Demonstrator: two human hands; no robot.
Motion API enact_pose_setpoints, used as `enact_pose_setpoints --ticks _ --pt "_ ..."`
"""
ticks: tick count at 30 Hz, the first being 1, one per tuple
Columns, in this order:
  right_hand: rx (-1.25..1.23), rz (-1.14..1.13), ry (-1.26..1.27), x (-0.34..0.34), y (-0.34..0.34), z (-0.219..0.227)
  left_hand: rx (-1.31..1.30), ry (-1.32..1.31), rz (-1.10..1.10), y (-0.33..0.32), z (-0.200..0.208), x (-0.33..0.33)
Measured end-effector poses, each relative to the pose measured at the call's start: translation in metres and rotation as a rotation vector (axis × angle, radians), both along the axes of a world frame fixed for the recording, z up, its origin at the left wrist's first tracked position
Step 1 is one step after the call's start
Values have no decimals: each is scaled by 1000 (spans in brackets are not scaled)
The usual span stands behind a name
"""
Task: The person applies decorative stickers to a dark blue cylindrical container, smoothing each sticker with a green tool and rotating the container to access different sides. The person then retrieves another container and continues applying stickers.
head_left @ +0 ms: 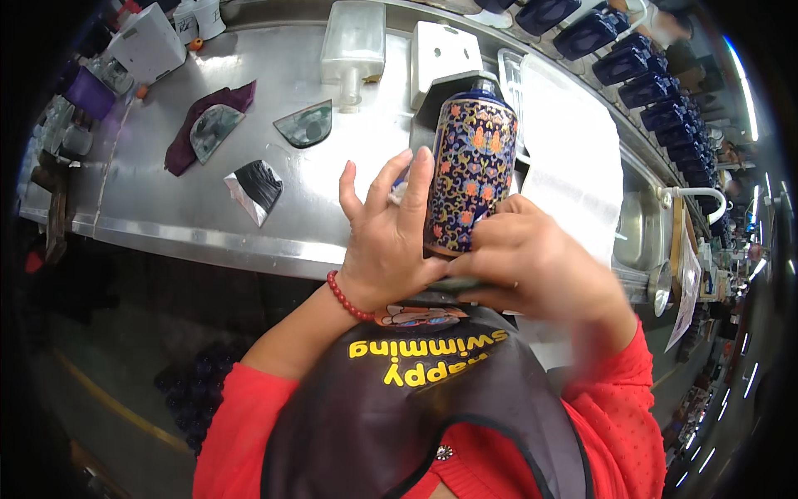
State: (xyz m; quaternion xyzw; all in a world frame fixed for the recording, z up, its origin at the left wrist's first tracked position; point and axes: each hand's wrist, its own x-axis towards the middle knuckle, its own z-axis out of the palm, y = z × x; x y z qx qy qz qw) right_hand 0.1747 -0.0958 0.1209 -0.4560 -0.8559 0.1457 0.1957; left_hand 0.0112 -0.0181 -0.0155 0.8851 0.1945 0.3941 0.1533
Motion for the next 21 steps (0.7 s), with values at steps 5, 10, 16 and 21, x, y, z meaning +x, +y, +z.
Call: enact_pose_setpoints --ticks 5,10,16,21 --pt "321 -491 -44 32 -18 -21 -66 15 -10 -5 0 -1" --pt "124 -621 193 47 -65 -39 -124 -33 -104 -7 -1 -4" --pt "307 -389 -22 44 -64 -47 -166 -46 -143 -10 -4 -5" --pt "418 -376 -187 42 -51 -44 -146 -41 -150 -10 -1 -7"
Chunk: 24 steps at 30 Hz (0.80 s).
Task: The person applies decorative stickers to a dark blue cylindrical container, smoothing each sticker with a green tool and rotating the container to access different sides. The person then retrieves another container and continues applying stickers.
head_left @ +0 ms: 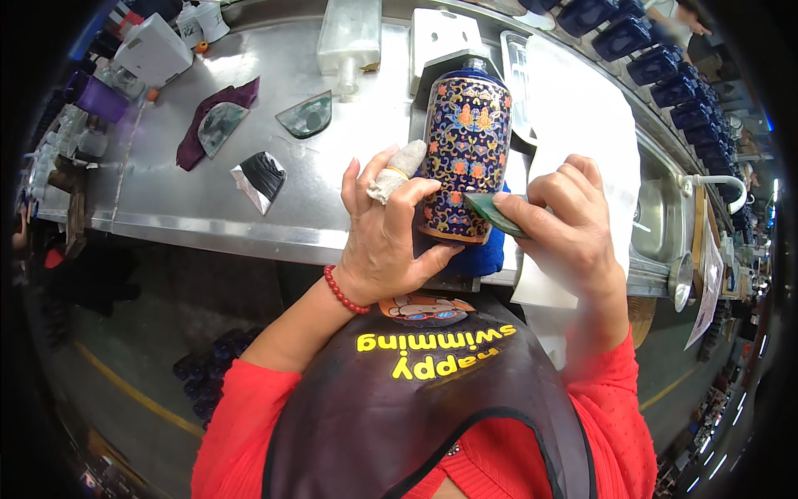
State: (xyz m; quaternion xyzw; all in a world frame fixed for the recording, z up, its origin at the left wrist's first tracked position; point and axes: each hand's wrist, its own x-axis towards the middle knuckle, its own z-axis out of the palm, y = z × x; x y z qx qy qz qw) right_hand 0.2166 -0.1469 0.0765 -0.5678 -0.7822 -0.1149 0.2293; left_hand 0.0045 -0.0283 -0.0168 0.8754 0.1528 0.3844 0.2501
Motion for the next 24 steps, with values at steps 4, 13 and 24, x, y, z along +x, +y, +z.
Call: enact_pose_setpoints --ticks 4,13,24 --pt "66 16 -70 -4 2 6 57 63 29 0 3 -3" --pt "91 -29 -30 -7 0 0 28 16 9 -1 -3 -5" --pt "131 -43 -12 -11 -6 -3 88 15 29 -4 -7 -9"
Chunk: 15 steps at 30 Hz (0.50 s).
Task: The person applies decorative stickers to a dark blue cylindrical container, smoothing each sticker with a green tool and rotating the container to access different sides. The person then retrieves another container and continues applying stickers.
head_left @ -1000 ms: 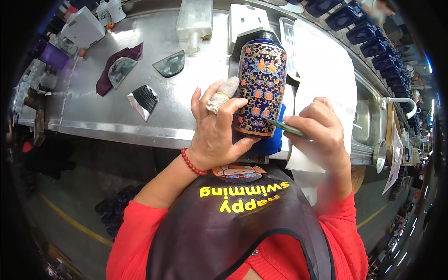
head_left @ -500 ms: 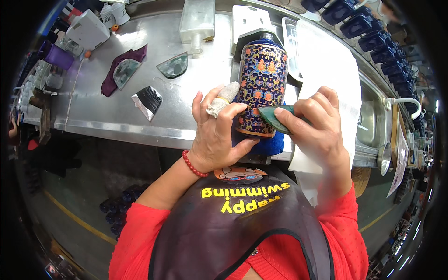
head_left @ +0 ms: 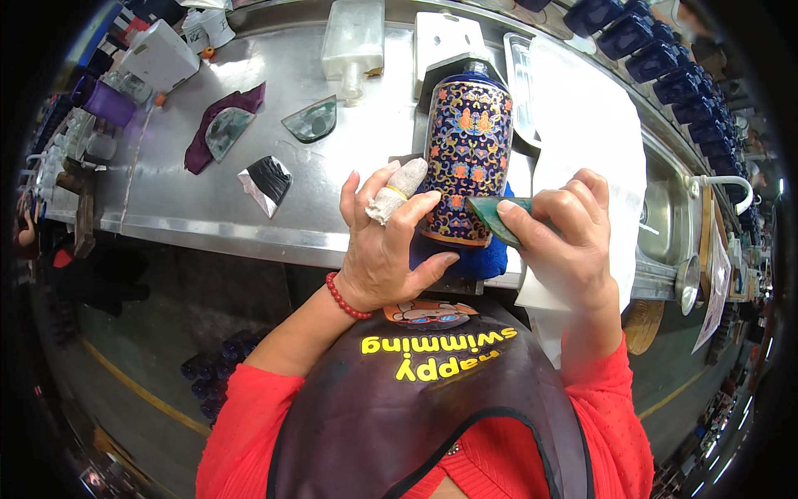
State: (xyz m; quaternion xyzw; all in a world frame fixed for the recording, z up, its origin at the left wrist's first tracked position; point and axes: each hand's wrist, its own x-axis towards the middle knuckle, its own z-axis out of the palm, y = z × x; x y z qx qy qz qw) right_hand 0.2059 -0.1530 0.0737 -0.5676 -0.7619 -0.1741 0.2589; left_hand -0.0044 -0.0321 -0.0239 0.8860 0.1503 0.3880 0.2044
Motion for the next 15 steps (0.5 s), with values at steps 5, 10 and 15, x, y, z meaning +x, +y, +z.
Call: enact_pose_setpoints --ticks 5,10,15 --pt "-27 -27 137 4 -5 -2 -2 29 6 0 3 -1" --pt "-47 -159 292 -5 -10 -22 34 138 17 -1 9 -2" --pt "-227 -220 255 -25 -12 -39 30 147 12 -5 11 3"
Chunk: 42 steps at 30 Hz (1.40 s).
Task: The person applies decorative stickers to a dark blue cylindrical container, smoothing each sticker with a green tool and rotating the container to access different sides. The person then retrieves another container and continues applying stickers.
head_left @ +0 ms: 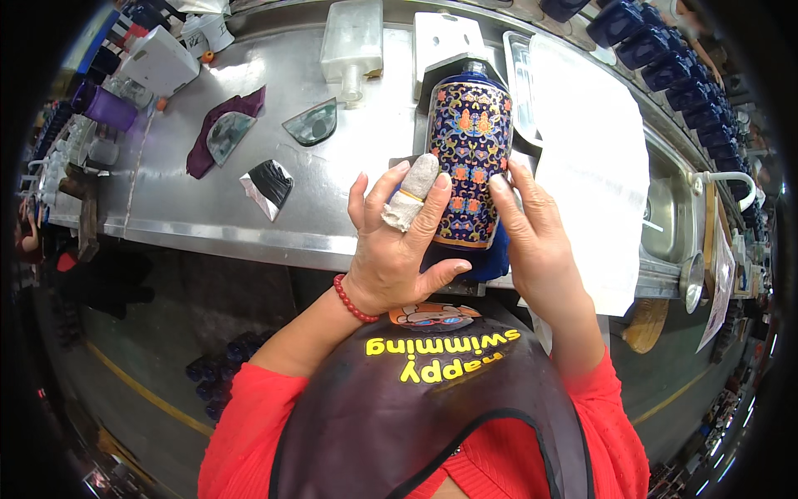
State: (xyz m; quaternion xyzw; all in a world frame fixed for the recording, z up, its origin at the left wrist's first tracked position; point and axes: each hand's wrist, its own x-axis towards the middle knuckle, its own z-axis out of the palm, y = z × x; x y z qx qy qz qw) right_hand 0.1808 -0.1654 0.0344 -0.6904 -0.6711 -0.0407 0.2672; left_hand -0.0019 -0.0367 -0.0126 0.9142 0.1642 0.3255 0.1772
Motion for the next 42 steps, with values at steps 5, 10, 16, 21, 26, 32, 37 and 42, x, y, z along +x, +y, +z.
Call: enact_pose_setpoints --ticks 5,10,16,21,26,32,37,42 --pt "-47 -9 -7 -6 1 2 -8 -4 -5 -1 0 1" --pt "-36 -36 61 -11 4 6 -55 -45 -35 6 0 4" --pt "-112 -80 -18 -18 4 12 -34 24 -28 4 5 10" --pt "-117 -94 19 -18 7 16 -60 9 -37 7 7 11" --pt "-128 -113 8 -21 10 17 -44 52 -42 4 7 13" --pt "-111 -122 65 -17 12 18 -143 -41 -77 12 6 16" --pt "-127 -139 47 -16 15 17 -97 12 -69 16 8 21" --pt "-123 -136 8 -16 16 18 -110 28 -68 16 11 22"
